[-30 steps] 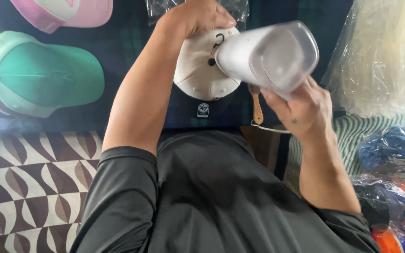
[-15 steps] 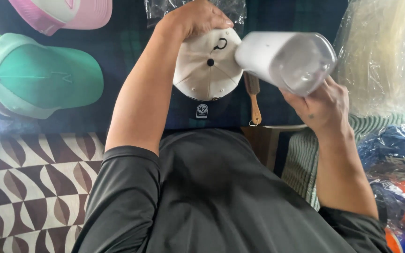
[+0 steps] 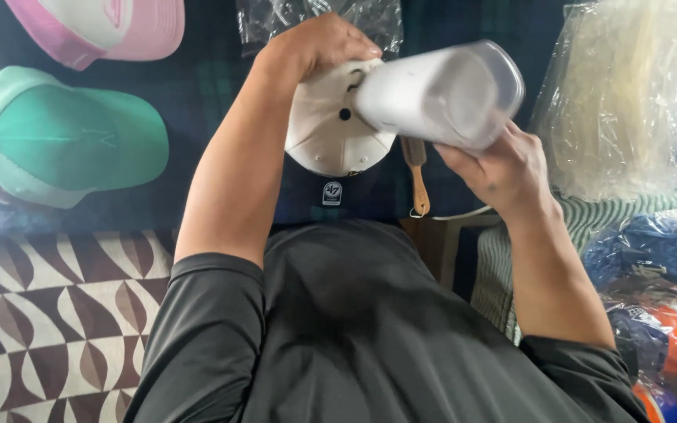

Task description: The person uses a hair dryer to blow air onto a white baseball cap held in their hands. After drying, they use a brush to clean the inside of the cap. The person handles the cap and tools directly without visible intermediate containers.

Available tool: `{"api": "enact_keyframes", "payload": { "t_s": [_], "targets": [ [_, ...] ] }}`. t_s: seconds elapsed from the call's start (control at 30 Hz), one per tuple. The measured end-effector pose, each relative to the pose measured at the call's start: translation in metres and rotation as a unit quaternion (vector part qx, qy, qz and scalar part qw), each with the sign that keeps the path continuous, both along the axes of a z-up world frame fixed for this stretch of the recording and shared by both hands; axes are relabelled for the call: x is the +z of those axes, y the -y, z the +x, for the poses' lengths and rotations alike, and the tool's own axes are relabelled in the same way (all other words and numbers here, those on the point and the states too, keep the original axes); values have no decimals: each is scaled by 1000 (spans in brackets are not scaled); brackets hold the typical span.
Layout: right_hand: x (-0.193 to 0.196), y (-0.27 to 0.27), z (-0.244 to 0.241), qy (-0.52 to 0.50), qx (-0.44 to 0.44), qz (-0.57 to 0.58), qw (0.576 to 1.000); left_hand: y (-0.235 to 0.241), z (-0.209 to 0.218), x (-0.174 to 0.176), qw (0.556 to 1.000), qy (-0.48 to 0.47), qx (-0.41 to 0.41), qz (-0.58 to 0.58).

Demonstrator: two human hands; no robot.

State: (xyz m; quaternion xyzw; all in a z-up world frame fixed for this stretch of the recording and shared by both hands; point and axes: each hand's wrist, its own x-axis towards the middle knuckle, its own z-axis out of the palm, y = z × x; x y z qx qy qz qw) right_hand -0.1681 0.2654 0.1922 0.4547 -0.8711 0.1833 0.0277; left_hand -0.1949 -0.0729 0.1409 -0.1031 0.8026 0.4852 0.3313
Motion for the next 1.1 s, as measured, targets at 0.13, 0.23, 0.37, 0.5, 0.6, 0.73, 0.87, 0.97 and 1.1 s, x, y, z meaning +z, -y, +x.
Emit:
{"api": "enact_keyframes", "payload": {
  "t_s": [0.13, 0.23, 0.37, 0.5, 0.6, 0.73, 0.87, 0.97, 1.1],
  "targets": [
    [11, 11, -2, 14, 20, 4, 1000, -1, 1, 11, 1000, 20, 13, -5],
    [10, -20, 7, 42, -20, 45, 998, -1, 5, 19, 999, 38, 28, -1],
    [21, 0, 1, 4, 9, 38, 999, -1, 4, 19, 999, 36, 4, -16],
    [24, 29, -22, 46, 48, 19, 998, 0, 4, 11, 1000, -14, 1, 3],
    [21, 41, -50, 142, 25, 1, 990, 5, 3, 6, 1000, -26, 4, 0],
    [25, 58, -82, 401, -206, 54, 891, 6, -7, -21, 989, -54, -111, -78],
    [-37, 34, -97, 494, -242, 21, 835, 17, -5, -20, 991, -31, -97, -83],
    [-67, 11, -72, 595, -319, -8, 738, 21, -8, -43, 984, -64, -149, -71],
    [-93, -18, -17, 644, -374, -99, 660, 19, -6, -33, 989, -51, -132, -51]
  ]
}}
